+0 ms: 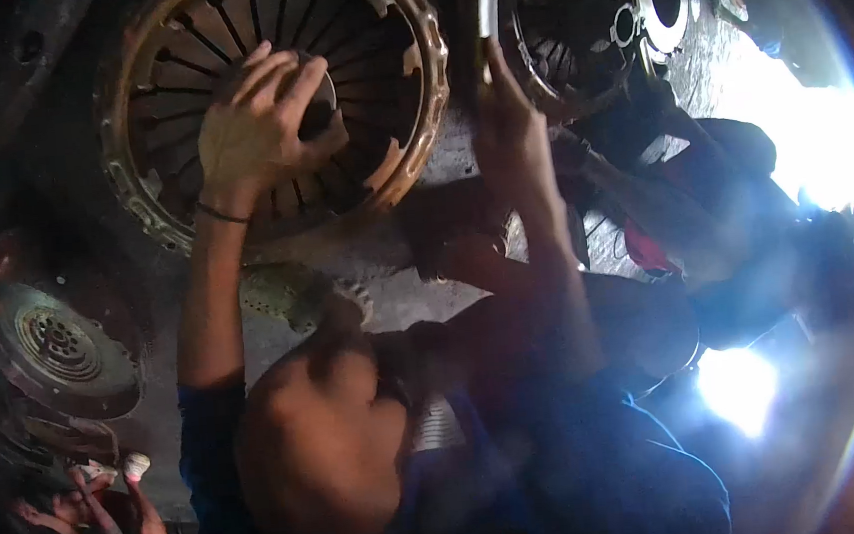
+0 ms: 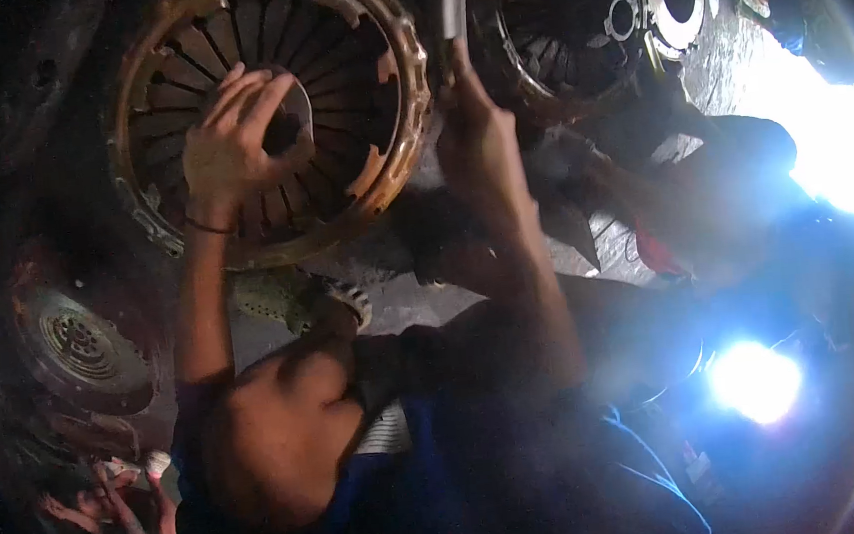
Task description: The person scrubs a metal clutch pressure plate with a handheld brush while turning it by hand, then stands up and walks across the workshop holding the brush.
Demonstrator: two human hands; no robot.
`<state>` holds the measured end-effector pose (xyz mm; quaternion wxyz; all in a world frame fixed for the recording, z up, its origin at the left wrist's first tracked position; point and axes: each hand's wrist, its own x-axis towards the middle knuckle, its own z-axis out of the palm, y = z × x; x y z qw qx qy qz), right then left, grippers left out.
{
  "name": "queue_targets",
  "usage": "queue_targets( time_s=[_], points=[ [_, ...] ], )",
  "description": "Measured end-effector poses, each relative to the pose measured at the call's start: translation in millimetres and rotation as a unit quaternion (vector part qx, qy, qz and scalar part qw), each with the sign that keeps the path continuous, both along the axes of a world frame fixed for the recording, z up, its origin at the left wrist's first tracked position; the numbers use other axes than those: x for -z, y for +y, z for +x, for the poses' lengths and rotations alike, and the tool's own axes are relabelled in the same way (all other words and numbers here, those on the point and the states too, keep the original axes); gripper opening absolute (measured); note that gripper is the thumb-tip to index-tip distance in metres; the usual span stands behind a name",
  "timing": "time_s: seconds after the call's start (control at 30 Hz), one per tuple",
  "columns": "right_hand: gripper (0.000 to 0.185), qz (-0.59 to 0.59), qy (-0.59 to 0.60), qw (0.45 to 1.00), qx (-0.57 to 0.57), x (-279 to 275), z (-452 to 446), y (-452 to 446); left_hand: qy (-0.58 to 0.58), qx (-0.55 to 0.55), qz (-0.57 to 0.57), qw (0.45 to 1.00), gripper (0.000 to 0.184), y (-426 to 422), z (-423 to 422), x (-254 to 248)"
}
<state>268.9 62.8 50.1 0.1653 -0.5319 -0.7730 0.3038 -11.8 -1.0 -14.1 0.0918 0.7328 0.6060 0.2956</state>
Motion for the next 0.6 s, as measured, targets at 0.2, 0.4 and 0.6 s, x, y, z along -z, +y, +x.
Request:
queue_targets(
  time_s=[0.2,0.4,0.6],
  points=[
    [0.083,-0.153,0.083,0.985,0.000,-18.4,-62.7,77.4,0.015,0.012,0.001,1.000,0.049,1.9,-5.6,-5.6],
    [0.059,-0.112,-0.026,0.992,0.057,-37.7,-35.4,-20.5,-0.009,-0.001,-0.027,1.000,0.050,-5.2,1.8,-3.9],
    [0.058,-0.120,-0.083,0.989,0.033,-12.3,-50.3,78.0,-0.010,0.036,-0.030,0.999,0.052,-4.5,-4.3,-9.5]
  ],
)
